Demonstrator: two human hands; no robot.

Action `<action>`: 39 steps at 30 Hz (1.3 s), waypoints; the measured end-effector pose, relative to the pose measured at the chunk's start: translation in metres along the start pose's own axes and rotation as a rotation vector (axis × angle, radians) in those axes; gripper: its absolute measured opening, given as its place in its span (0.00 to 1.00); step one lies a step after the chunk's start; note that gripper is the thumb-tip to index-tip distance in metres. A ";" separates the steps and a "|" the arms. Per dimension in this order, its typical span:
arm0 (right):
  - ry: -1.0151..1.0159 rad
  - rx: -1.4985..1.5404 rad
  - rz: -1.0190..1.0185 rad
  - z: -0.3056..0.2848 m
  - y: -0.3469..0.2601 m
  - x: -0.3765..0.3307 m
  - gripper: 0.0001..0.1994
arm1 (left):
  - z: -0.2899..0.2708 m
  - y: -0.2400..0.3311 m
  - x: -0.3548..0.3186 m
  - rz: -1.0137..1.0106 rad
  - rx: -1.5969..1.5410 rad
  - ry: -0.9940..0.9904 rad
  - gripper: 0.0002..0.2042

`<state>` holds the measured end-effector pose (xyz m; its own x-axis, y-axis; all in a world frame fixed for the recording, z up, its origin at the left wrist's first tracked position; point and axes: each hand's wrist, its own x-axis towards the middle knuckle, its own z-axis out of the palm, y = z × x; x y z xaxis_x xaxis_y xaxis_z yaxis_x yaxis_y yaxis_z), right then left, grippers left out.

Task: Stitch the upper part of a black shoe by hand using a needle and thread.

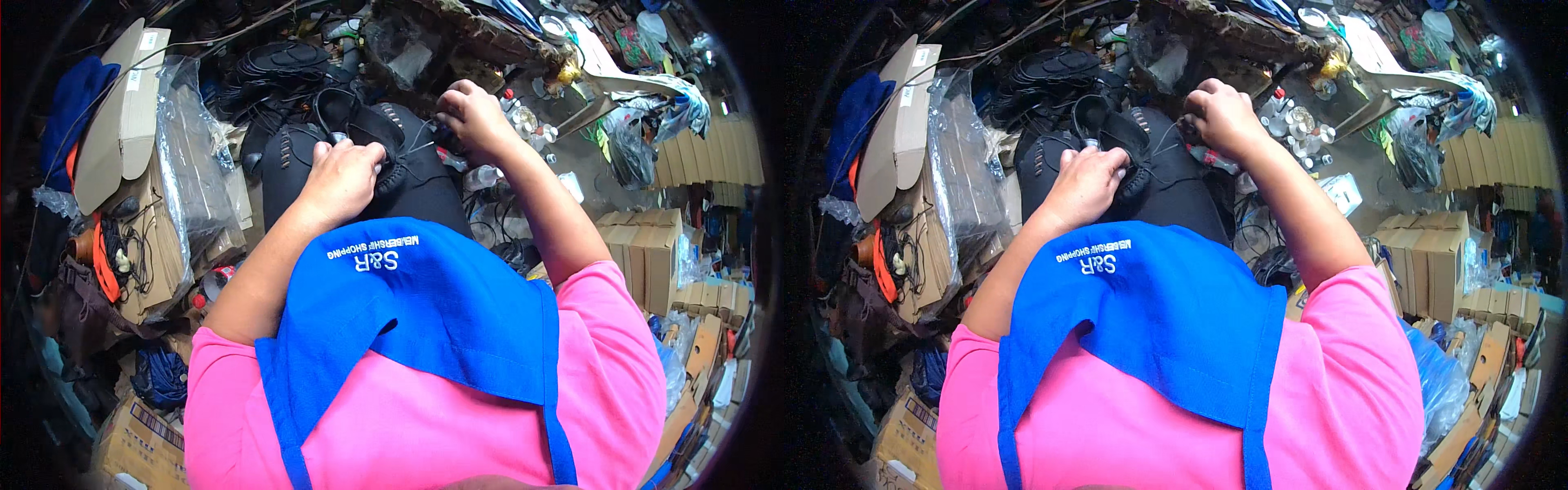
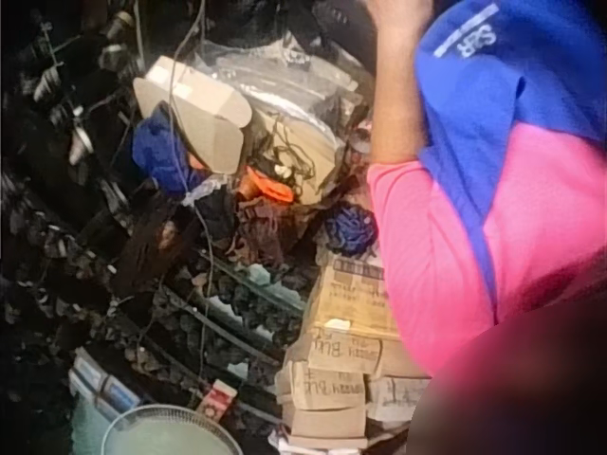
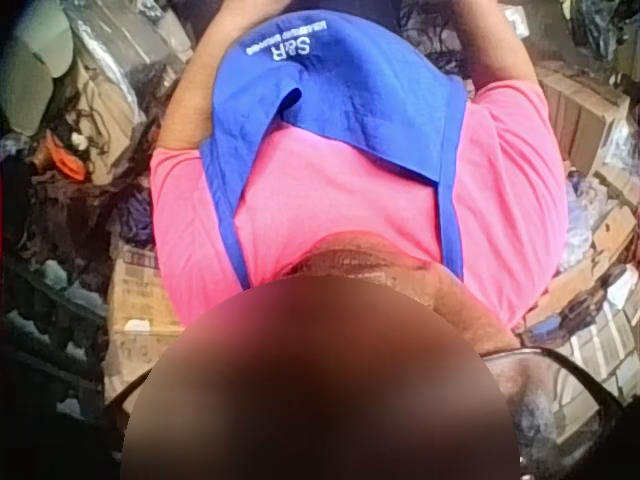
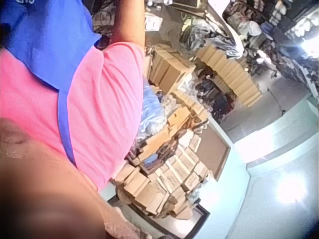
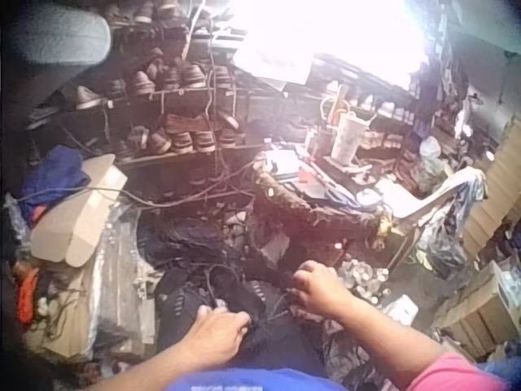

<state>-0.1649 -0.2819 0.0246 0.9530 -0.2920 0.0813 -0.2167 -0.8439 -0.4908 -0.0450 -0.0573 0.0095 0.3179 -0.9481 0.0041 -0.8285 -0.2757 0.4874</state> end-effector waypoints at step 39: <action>-0.560 1.084 0.059 -0.010 -0.059 -0.001 0.14 | -0.045 -0.001 -0.052 -0.030 -1.178 -0.100 0.08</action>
<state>-0.1551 -0.2359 0.0625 0.9652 0.1428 -0.2191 -0.2288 0.0552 -0.9719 -0.0403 -0.0006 0.0482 0.2488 -0.9664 -0.0641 0.1312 -0.0319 0.9908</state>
